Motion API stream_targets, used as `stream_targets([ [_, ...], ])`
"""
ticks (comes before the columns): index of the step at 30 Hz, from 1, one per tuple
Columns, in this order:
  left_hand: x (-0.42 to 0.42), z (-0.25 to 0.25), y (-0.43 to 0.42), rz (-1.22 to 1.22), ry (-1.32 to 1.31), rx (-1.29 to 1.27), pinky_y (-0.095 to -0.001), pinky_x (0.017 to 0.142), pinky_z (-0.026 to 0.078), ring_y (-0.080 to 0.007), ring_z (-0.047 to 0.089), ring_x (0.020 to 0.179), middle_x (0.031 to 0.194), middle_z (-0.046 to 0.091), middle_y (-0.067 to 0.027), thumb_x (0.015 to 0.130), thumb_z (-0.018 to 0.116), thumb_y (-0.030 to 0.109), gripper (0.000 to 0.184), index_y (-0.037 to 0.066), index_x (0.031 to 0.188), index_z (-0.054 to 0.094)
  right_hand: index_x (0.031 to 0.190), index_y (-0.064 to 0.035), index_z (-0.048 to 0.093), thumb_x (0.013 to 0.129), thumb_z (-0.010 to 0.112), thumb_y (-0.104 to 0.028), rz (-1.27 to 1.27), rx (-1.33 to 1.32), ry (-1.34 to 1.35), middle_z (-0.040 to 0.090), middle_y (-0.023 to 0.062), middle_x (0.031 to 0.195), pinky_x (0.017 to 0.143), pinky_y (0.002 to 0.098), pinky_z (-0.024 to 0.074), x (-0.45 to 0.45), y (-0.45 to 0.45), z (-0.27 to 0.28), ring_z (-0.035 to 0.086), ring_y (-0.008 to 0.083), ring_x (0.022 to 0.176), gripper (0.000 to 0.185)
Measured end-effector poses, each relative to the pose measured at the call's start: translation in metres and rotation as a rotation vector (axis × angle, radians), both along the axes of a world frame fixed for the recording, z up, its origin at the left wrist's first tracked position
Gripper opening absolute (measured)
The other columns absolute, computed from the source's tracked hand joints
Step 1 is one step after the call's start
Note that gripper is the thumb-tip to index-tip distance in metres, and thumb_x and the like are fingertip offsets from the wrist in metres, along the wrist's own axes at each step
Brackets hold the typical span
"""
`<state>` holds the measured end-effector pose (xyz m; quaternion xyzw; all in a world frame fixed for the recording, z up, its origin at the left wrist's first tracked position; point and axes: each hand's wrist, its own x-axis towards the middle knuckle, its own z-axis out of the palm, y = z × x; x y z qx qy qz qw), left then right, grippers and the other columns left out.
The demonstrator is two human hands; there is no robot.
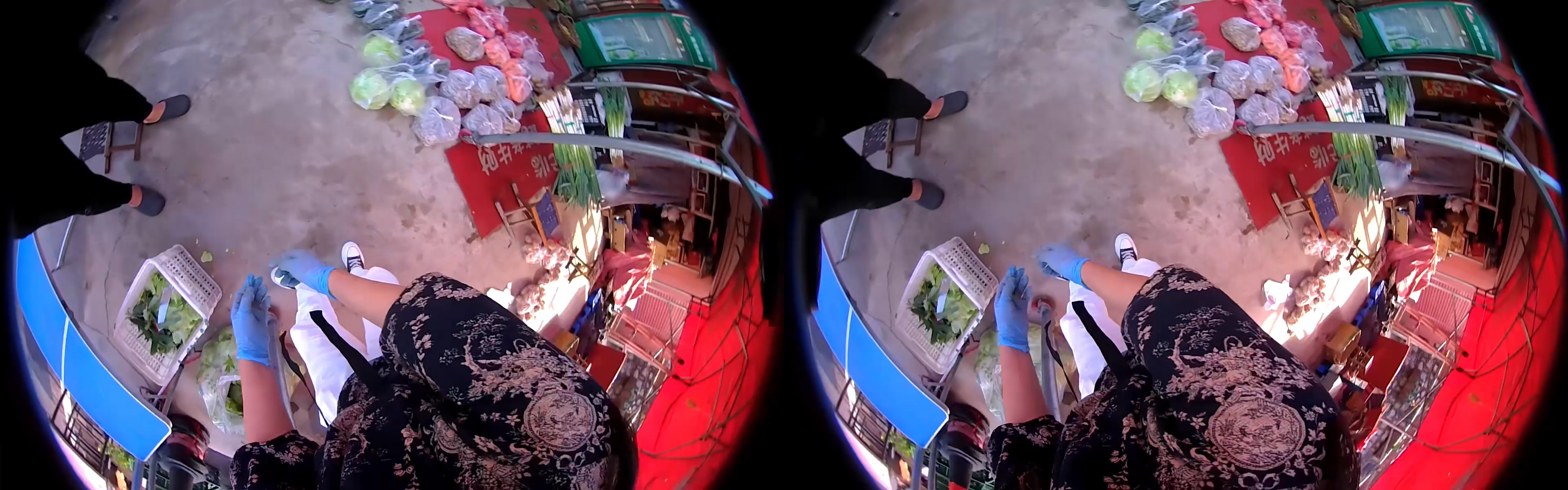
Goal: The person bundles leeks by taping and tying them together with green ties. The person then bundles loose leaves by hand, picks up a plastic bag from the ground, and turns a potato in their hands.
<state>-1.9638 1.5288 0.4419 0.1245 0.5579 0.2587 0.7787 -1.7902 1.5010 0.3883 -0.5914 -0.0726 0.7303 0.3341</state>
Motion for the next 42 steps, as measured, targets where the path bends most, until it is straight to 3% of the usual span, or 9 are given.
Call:
stream_targets([
  [5, 0.071, -0.005, -0.011, -0.147, -0.085, -0.009, -0.0250, 0.075, 0.044, -0.0107, 0.056, 0.087, 0.109, 0.059, -0.0041, 0.088, 0.049, 0.018, 0.031, 0.007, 0.116, 0.053, 0.100, -0.0036, 0.060, 0.085, 0.046, -0.014, -0.192, 0.087, 0.172, 0.060, 0.0062, 0.074, 0.054, 0.0254, 0.0471, 0.079, -0.054, 0.031, 0.055, 0.0121, 0.057, 0.023],
  [11, 0.218, -0.009, -0.049, -0.343, -0.094, -0.086, -0.0265, 0.077, 0.044, -0.0110, 0.056, 0.089, 0.110, 0.058, -0.0045, 0.089, 0.046, 0.018, 0.032, 0.008, 0.119, 0.051, 0.099, -0.0043, 0.060, 0.086, 0.048, -0.017, -0.731, 0.003, 0.143, 0.058, 0.0065, 0.079, 0.055, 0.0245, 0.0458, 0.226, -0.182, 0.026, 0.054, 0.0131, 0.059, 0.022],
  [15, 0.308, 0.015, -0.103, -0.737, -0.216, -0.017, -0.0273, 0.080, 0.043, -0.0115, 0.056, 0.090, 0.111, 0.058, -0.0038, 0.088, 0.047, 0.020, 0.034, 0.009, 0.121, 0.050, 0.088, -0.0088, 0.061, 0.080, 0.057, -0.027, -1.174, 0.088, 0.089, 0.058, 0.0051, 0.071, 0.052, 0.0288, 0.0451, 0.268, -0.279, 0.018, 0.056, 0.0158, 0.057, 0.020],
  [19, 0.353, 0.029, -0.159, -0.998, -0.194, -0.134, -0.0268, 0.078, 0.044, -0.0125, 0.056, 0.091, 0.110, 0.058, -0.0047, 0.088, 0.048, 0.022, 0.035, 0.008, 0.120, 0.050, 0.083, -0.0077, 0.060, 0.075, 0.064, -0.026, -1.461, 0.008, 0.150, 0.058, 0.0041, 0.071, 0.054, 0.0288, 0.0452, 0.267, -0.355, 0.056, 0.055, 0.0155, 0.058, 0.020],
  [22, 0.367, 0.027, -0.198, -1.162, -0.192, -0.152, -0.0263, 0.077, 0.045, -0.0130, 0.056, 0.089, 0.109, 0.059, -0.0053, 0.088, 0.047, 0.021, 0.034, 0.008, 0.120, 0.050, 0.082, -0.0074, 0.061, 0.076, 0.063, -0.025, -1.589, 0.023, 0.236, 0.058, 0.0046, 0.072, 0.056, 0.0290, 0.0460, 0.244, -0.402, 0.046, 0.055, 0.0155, 0.060, 0.019],
  [23, 0.372, 0.026, -0.212, -1.194, -0.164, -0.184, -0.0262, 0.075, 0.045, -0.0139, 0.056, 0.087, 0.106, 0.059, -0.0056, 0.088, 0.047, 0.021, 0.034, 0.008, 0.120, 0.050, 0.093, -0.0088, 0.062, 0.080, 0.059, -0.024, -1.593, 0.010, 0.275, 0.056, 0.0037, 0.076, 0.063, 0.0286, 0.0455, 0.239, -0.415, 0.054, 0.054, 0.0154, 0.067, 0.020],
  [30, 0.420, 0.026, -0.334, -1.394, -0.072, -0.299, -0.0271, 0.074, 0.046, -0.0146, 0.057, 0.085, 0.104, 0.060, -0.0066, 0.086, 0.049, 0.020, 0.033, 0.007, 0.117, 0.051, 0.095, -0.0064, 0.061, 0.078, 0.062, -0.020, -1.892, 0.133, 0.429, 0.058, 0.0062, 0.078, 0.066, 0.0296, 0.0464, 0.232, -0.519, 0.055, 0.056, 0.0177, 0.069, 0.022],
  [31, 0.431, 0.031, -0.355, -1.417, -0.071, -0.302, -0.0271, 0.073, 0.045, -0.0143, 0.056, 0.085, 0.103, 0.060, -0.0062, 0.086, 0.050, 0.019, 0.033, 0.007, 0.116, 0.052, 0.093, -0.0094, 0.062, 0.079, 0.060, -0.024, -1.903, 0.204, 0.404, 0.058, 0.0034, 0.076, 0.059, 0.0283, 0.0454, 0.230, -0.536, 0.045, 0.057, 0.0162, 0.063, 0.021],
  [42, 0.561, 0.046, -0.618, -1.499, -0.097, -0.225, -0.0268, 0.072, 0.045, -0.0141, 0.056, 0.084, 0.100, 0.061, -0.0054, 0.085, 0.049, 0.017, 0.029, 0.008, 0.113, 0.054, 0.094, -0.0101, 0.062, 0.080, 0.058, -0.026, -2.065, 0.193, 0.281, 0.058, 0.0036, 0.079, 0.062, 0.0285, 0.0459, 0.334, -0.801, 0.076, 0.058, 0.0159, 0.067, 0.021],
])
